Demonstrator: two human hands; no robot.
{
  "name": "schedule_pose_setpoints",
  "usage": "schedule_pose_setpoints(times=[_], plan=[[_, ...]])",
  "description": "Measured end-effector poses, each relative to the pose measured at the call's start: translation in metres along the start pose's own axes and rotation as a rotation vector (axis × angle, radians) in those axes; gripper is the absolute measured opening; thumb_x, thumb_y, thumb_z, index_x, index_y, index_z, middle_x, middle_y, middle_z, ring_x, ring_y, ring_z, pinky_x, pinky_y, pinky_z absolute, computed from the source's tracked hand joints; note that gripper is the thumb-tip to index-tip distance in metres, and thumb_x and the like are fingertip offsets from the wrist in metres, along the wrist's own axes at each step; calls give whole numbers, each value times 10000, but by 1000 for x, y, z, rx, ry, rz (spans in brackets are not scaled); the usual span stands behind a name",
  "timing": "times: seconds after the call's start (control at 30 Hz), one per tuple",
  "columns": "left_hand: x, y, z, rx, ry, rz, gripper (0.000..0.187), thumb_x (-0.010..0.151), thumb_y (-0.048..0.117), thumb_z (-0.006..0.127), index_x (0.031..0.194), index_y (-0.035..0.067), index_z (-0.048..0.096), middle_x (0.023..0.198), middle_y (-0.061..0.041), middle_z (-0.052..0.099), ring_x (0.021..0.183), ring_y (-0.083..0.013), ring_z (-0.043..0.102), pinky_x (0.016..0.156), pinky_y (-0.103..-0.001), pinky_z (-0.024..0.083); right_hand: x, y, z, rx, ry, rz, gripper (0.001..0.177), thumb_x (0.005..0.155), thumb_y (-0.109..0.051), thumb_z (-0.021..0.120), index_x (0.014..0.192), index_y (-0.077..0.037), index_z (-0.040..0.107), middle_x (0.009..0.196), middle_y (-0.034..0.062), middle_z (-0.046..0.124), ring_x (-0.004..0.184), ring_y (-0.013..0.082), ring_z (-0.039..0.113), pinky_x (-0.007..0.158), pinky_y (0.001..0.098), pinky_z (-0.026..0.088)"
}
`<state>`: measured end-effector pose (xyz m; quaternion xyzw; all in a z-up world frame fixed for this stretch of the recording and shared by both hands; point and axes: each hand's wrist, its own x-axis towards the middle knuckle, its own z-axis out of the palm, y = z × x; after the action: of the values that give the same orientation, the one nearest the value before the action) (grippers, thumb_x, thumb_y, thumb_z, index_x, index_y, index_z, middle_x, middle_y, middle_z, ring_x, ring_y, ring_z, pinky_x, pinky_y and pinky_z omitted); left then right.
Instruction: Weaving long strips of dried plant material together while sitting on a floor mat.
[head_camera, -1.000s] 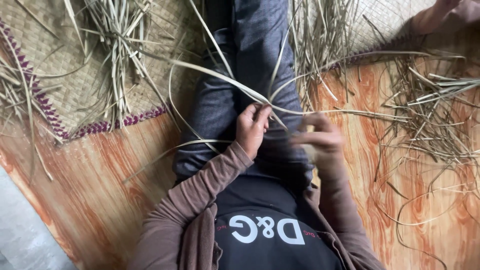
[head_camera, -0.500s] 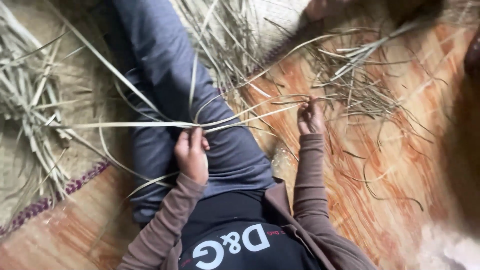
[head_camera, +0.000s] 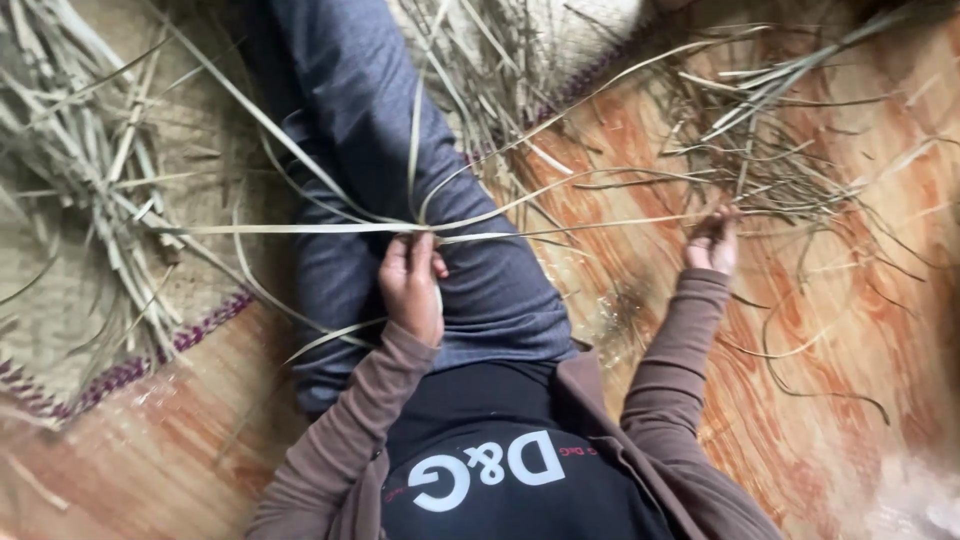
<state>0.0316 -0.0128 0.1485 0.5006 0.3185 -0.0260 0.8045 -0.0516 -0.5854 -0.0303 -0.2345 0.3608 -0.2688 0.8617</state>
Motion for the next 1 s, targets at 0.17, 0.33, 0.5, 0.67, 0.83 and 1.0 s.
schedule_pose_setpoints(times=[0.17,0.33,0.5,0.67,0.83,1.0], plan=[[6,-11,-15,-91,-113,-59,112,993,108,620,1062,22,638,847,-35,634,638,-89,538,585,-223,476,-81,26,83,-925,124,-746,461,957,105,753,1316,-118,568,1110,68,580,745,145,662,557,232,617],[2,3,-3,-12,-49,-26,105,972,130,673,989,29,654,753,-52,632,573,-87,549,522,-212,488,-262,134,244,-1168,-540,-652,82,981,-18,700,1027,-84,685,924,75,698,800,185,651,757,298,554],[1,5,2,53,-2,21,135,960,163,710,901,49,667,627,-57,604,527,-95,574,488,-212,510,-336,193,291,-1412,-1043,-596,83,867,-163,849,949,-172,838,783,32,679,719,235,596,763,365,508],[1,7,4,71,-31,25,172,966,185,712,882,43,664,597,-70,586,522,-93,548,476,-191,480,-335,218,285,-1567,-1086,-775,76,889,-219,849,942,-186,806,761,24,619,721,258,593,725,370,488],[0,10,5,104,-45,23,188,961,201,718,866,49,660,589,-69,586,516,-85,539,479,-188,468,-337,220,285,-1506,-1056,-640,104,910,-187,829,973,-116,787,800,79,608,748,316,617,714,411,516],[0,6,2,117,-23,22,188,969,199,710,868,49,661,631,-82,616,531,-92,548,481,-189,463,-336,202,284,-1409,-1087,-380,100,949,-140,773,903,-51,767,754,137,597,738,361,621,715,428,515]])
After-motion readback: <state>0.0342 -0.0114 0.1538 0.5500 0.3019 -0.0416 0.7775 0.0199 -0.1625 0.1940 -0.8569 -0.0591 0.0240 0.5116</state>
